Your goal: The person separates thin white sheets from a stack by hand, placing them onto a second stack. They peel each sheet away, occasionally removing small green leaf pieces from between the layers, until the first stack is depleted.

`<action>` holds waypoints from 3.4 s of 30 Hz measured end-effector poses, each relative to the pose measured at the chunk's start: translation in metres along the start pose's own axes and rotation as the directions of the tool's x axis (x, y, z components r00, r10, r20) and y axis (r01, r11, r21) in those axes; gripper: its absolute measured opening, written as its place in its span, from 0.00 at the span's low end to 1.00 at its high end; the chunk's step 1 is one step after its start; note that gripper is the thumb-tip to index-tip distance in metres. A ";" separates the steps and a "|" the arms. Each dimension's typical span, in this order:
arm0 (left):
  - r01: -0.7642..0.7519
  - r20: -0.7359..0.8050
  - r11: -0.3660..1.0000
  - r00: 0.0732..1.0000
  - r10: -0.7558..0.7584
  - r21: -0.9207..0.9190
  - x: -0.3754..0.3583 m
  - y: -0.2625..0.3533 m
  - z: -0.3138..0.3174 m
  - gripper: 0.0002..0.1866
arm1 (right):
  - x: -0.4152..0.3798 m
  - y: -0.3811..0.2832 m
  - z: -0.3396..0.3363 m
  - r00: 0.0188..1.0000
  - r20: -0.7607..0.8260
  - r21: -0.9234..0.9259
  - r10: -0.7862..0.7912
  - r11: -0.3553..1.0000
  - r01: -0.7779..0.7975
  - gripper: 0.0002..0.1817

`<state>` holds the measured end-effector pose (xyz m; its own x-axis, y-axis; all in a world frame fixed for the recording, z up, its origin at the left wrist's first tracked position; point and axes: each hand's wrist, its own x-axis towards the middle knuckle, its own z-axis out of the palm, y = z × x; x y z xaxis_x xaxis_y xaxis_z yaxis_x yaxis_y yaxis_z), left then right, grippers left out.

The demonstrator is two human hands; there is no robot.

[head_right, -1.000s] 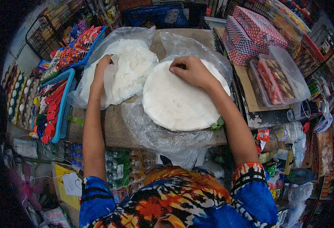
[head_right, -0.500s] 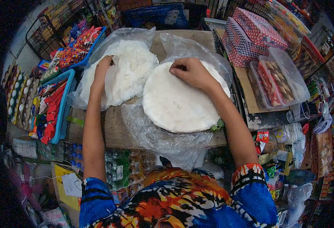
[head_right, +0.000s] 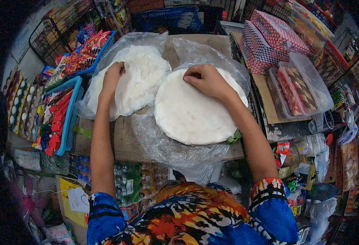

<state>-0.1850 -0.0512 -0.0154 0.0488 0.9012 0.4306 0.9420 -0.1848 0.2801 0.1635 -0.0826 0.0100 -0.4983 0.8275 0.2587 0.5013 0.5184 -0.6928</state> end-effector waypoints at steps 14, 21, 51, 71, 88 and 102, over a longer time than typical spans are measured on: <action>-0.035 -0.066 0.967 0.998 0.019 -0.251 -0.004 0.011 -0.016 0.11 | 0.000 0.002 0.000 1.000 0.009 0.018 -0.003 1.000 0.003 0.10; -0.181 -0.058 0.781 0.981 0.183 -0.598 -0.004 0.071 -0.036 0.11 | -0.002 0.006 -0.023 0.960 0.238 0.057 -0.145 0.989 0.136 0.14; -0.455 0.133 0.534 0.659 0.740 -0.712 -0.114 0.224 -0.008 0.08 | -0.206 -0.062 0.016 0.850 -0.506 -0.388 -0.146 0.919 -0.073 0.11; -0.514 0.130 0.610 0.692 0.710 -0.603 -0.111 0.253 -0.005 0.08 | -0.208 -0.048 0.014 0.818 -0.511 -0.434 -0.264 0.900 0.019 0.09; -0.260 0.266 0.624 0.737 0.622 -0.737 -0.100 0.254 -0.014 0.13 | -0.209 -0.041 0.007 0.872 -0.428 -0.379 -0.237 0.923 0.065 0.10; -0.482 0.116 0.673 0.760 0.640 -0.561 -0.085 0.261 -0.014 0.08 | -0.205 -0.040 0.010 0.891 -0.382 -0.375 -0.244 0.922 0.092 0.09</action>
<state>0.0520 -0.1815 0.0331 0.6781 0.6118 0.4073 0.4246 -0.7784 0.4624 0.2383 -0.2751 -0.0223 -0.2961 0.6936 0.6567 0.6821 0.6348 -0.3630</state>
